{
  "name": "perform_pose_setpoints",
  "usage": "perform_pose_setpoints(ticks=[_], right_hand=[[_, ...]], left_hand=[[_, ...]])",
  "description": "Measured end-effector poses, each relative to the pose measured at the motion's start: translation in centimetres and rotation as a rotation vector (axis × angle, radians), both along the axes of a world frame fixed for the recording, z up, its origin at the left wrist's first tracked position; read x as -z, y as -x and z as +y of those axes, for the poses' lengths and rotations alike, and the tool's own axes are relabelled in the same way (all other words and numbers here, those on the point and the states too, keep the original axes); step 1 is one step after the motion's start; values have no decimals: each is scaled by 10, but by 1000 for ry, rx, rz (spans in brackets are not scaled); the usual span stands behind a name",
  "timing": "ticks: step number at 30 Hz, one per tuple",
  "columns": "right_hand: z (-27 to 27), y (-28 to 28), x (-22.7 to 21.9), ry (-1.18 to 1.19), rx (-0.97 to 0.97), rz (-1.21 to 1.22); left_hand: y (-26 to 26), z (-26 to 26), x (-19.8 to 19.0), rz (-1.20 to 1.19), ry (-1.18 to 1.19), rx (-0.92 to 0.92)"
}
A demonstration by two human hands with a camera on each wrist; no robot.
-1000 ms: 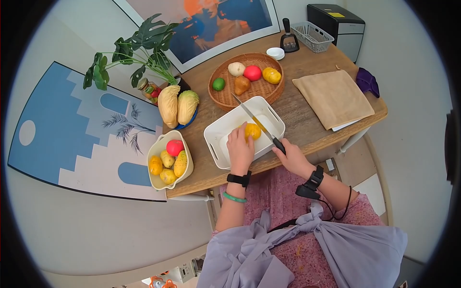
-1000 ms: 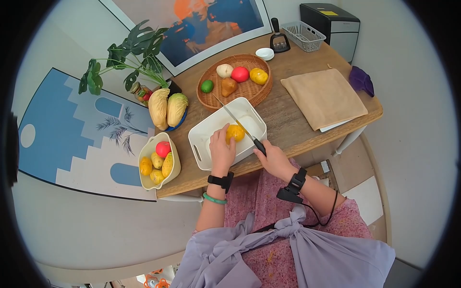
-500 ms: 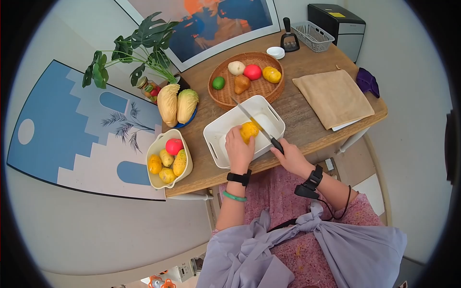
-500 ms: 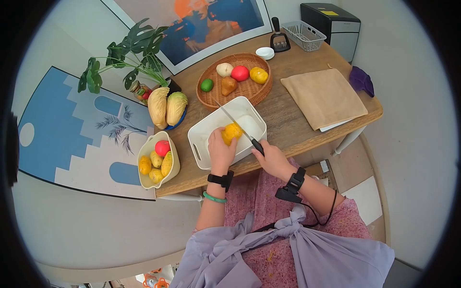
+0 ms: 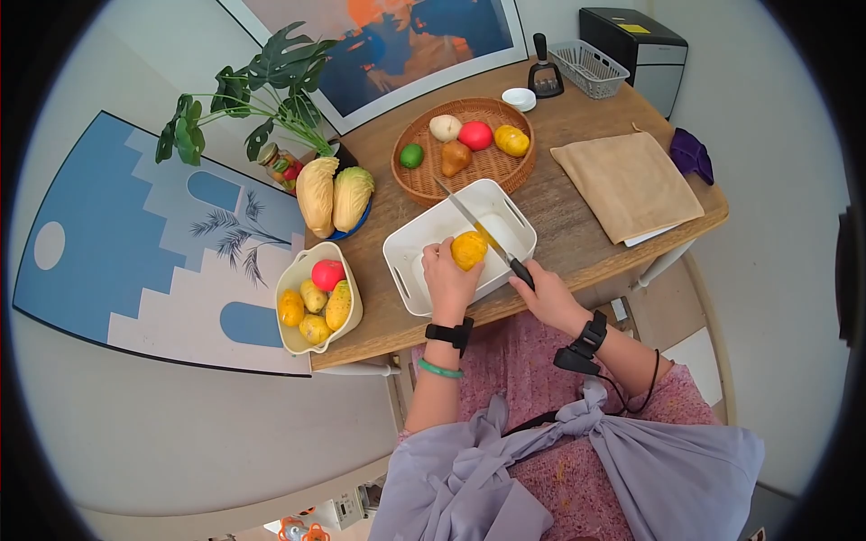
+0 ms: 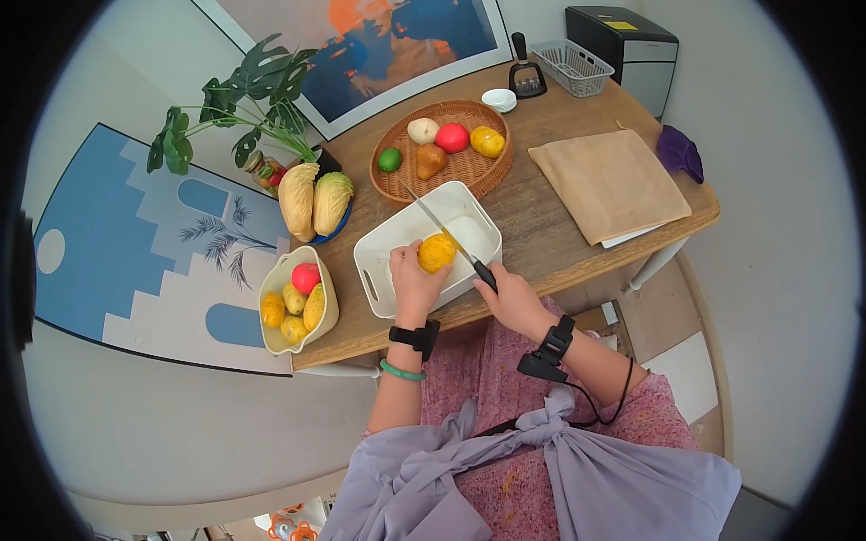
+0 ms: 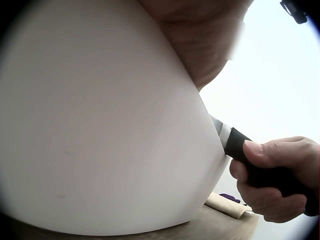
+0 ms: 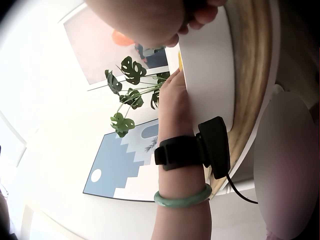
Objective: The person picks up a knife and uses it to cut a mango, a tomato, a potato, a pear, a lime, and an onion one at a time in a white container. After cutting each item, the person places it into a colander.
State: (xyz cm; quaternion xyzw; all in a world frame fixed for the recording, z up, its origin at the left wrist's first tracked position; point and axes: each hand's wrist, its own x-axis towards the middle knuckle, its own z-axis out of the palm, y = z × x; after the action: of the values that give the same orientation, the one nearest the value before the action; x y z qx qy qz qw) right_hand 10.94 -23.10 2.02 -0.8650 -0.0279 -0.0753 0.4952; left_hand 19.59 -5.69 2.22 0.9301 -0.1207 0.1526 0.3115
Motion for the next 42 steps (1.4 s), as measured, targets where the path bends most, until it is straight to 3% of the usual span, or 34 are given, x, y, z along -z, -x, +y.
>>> perform_pose_setpoints(ticks=[4, 6, 10, 12, 25, 30, 33, 42], right_hand=[[0, 0, 0, -9, 16, -34], [0, -1, -1, -7, 12, -15], [-1, 0, 1, -3, -14, -10], [0, 0, 1, -4, -13, -3], [1, 0, 4, -4, -26, -4], [2, 0, 1, -28, -10, -2], [1, 2, 2, -33, 8, 1], [0, 1, 4, -25, 12, 3]], left_hand=[[-1, 1, -4, -49, 47, 25], [-3, 2, -4, 99, 116, 77], [-5, 0, 0, 84, 112, 70], [-4, 1, 3, -58, 50, 36], [4, -1, -2, -76, -80, -52], [-1, -1, 0, -116, 105, 103], [3, -3, -6, -72, 149, 87], [0, 2, 1, -83, 14, 79]])
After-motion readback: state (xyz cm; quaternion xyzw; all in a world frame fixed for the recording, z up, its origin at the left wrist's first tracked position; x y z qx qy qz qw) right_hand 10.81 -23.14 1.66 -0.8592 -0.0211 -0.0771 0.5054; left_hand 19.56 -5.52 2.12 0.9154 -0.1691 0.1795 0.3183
